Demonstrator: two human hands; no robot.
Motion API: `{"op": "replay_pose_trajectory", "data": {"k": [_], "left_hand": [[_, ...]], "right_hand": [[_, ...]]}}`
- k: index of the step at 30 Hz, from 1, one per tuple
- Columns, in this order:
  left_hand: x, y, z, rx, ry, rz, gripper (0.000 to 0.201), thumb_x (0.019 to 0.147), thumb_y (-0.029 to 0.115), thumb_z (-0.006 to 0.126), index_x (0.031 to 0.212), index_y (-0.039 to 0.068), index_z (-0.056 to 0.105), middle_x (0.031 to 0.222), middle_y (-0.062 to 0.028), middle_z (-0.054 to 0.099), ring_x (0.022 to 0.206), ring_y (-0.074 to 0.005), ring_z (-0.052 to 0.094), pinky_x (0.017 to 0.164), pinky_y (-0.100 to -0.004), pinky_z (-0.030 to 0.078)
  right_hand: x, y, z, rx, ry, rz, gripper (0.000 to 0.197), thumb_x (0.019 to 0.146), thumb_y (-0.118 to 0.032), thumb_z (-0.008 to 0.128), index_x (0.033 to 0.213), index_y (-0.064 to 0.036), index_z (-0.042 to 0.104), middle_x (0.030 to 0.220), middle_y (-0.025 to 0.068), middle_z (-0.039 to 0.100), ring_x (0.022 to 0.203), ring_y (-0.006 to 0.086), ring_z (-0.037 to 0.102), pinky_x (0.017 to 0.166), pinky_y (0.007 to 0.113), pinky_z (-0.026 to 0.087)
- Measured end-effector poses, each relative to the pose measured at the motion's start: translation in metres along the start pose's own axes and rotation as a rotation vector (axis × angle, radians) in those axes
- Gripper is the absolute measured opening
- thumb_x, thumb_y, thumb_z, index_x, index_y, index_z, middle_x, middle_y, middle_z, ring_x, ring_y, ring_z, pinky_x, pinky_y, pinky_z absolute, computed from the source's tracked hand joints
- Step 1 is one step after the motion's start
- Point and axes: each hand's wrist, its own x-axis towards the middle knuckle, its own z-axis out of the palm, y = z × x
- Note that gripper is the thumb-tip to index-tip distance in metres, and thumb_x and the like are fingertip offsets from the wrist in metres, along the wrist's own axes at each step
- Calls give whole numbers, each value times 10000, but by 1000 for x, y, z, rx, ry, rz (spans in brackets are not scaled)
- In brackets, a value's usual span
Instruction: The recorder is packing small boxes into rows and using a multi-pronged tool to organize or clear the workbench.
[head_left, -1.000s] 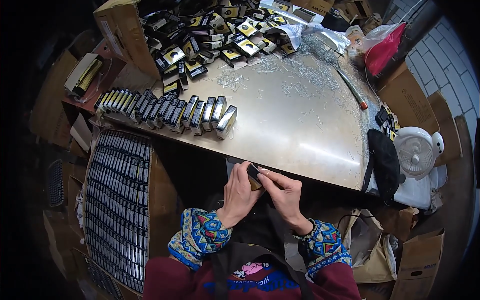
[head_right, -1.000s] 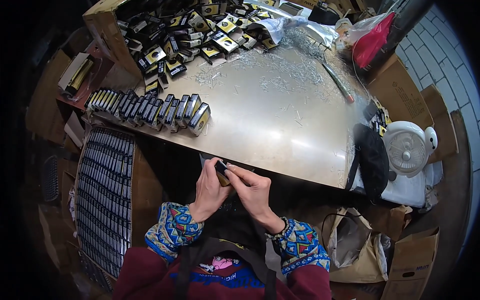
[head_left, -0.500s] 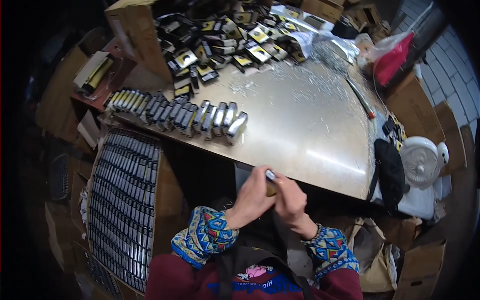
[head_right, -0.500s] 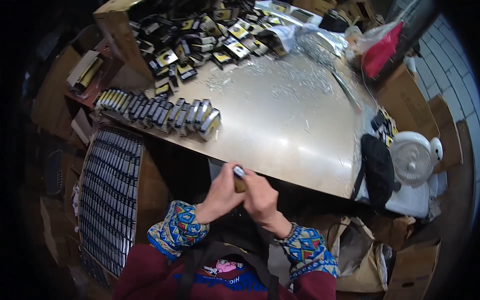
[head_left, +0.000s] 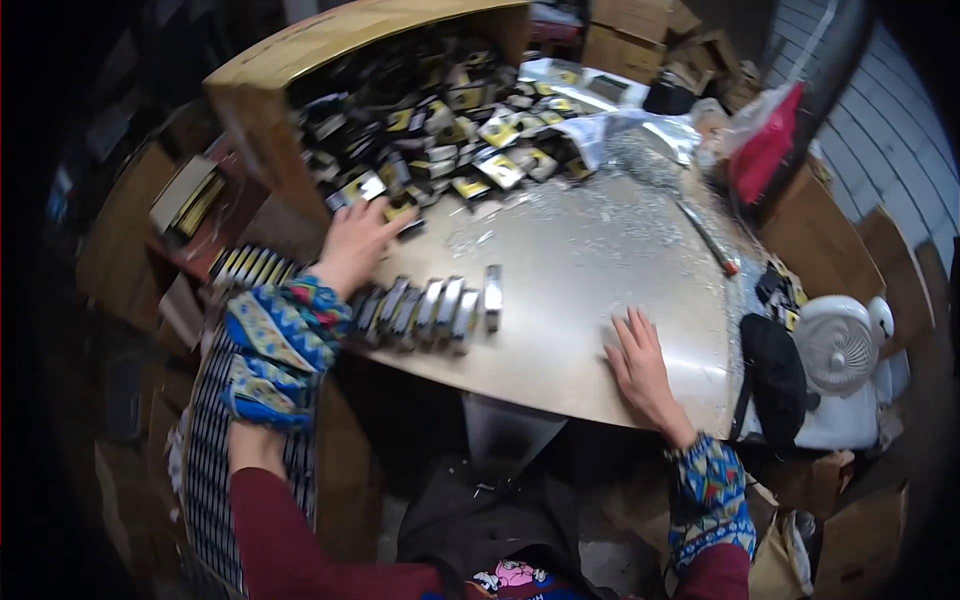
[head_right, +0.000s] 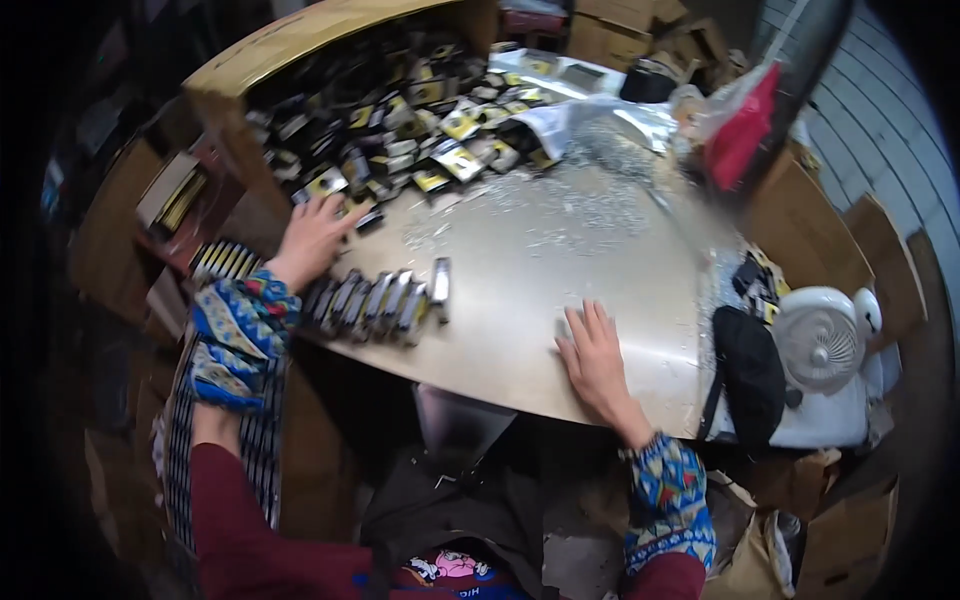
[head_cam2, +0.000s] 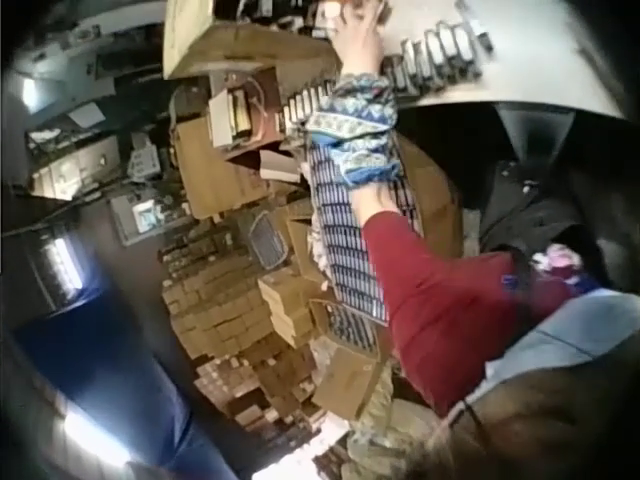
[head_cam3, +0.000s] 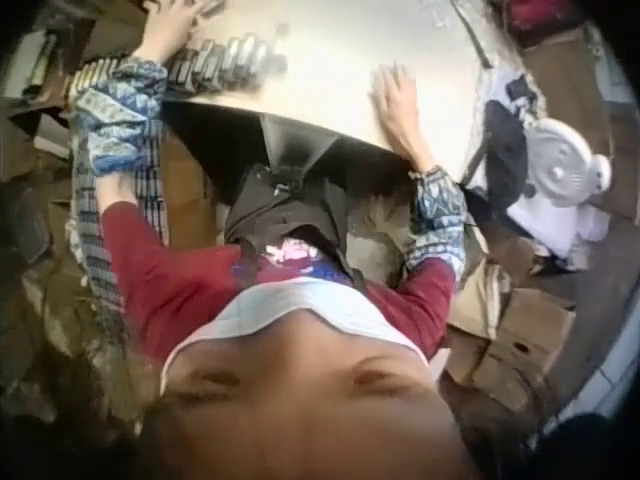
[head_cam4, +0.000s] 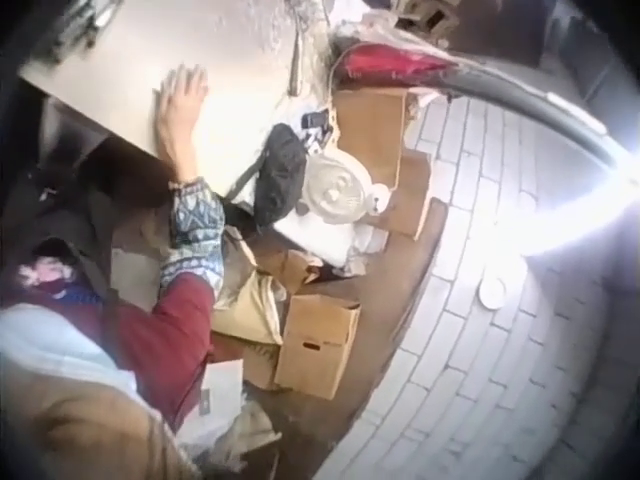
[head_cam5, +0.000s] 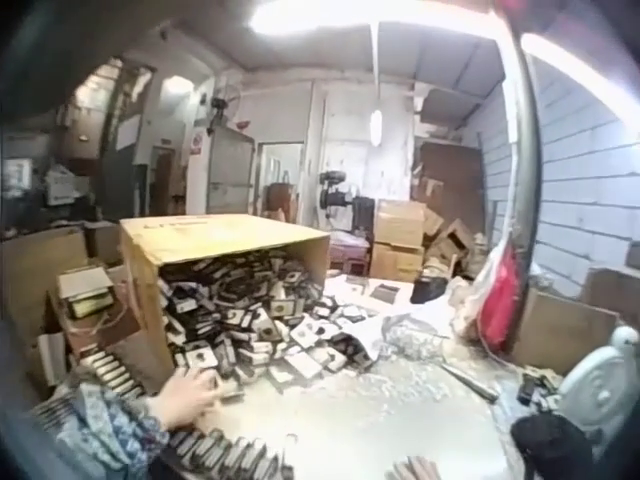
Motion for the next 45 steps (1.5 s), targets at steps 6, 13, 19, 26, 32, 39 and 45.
{"op": "replay_pose_trajectory", "data": {"k": [6,13,19,26,32,39,45], "left_hand": [[38,-39,28,-191,-134,110,89,819,122,648,890,69,660,900,-66,608,897,-279,541,781,-371,474],[85,30,26,-312,-47,-16,144,869,171,604,849,37,555,853,-128,573,852,-334,586,738,-418,497],[93,18,8,-784,-526,-245,582,829,367,716,1232,-27,571,1129,-185,636,978,-264,630,841,-349,503],[85,44,28,-693,-825,-167,618,717,353,814,1141,-33,585,1029,-191,661,916,-268,652,812,-354,520],[74,39,35,-672,-554,-276,466,833,320,704,1127,-7,548,916,-145,665,717,-204,645,606,-312,526],[14,65,-75,-1664,-86,-712,233,995,268,519,1062,57,594,903,21,590,778,-41,573,614,-214,500],[-150,140,-73,-2133,-166,-1068,388,964,94,468,1347,52,418,1230,-67,570,1096,-185,587,950,-329,488]], "right_hand": [[106,91,35,-160,90,125,489,976,-378,486,1373,-92,480,1462,276,343,1376,447,287,1107,589,230],[177,76,57,-121,-138,48,458,993,-414,450,1393,-192,484,1512,148,349,1413,404,248,1141,565,178],[139,76,43,-163,-98,61,415,989,-380,475,1342,-170,539,1478,126,406,1399,391,284,1135,566,201],[91,44,23,160,-186,-158,358,978,-237,525,1309,-105,555,1426,151,462,1349,346,395,1134,518,262],[62,33,17,85,-51,-135,418,976,-297,527,1363,-140,516,1472,175,403,1403,397,289,1141,538,223],[82,-8,41,81,-305,-218,448,974,-360,517,1388,-190,500,1478,202,384,1418,379,265,1150,554,178],[66,-16,40,226,-34,-84,380,988,-299,490,1316,-118,553,1451,195,420,1383,382,332,1148,513,220]]}}
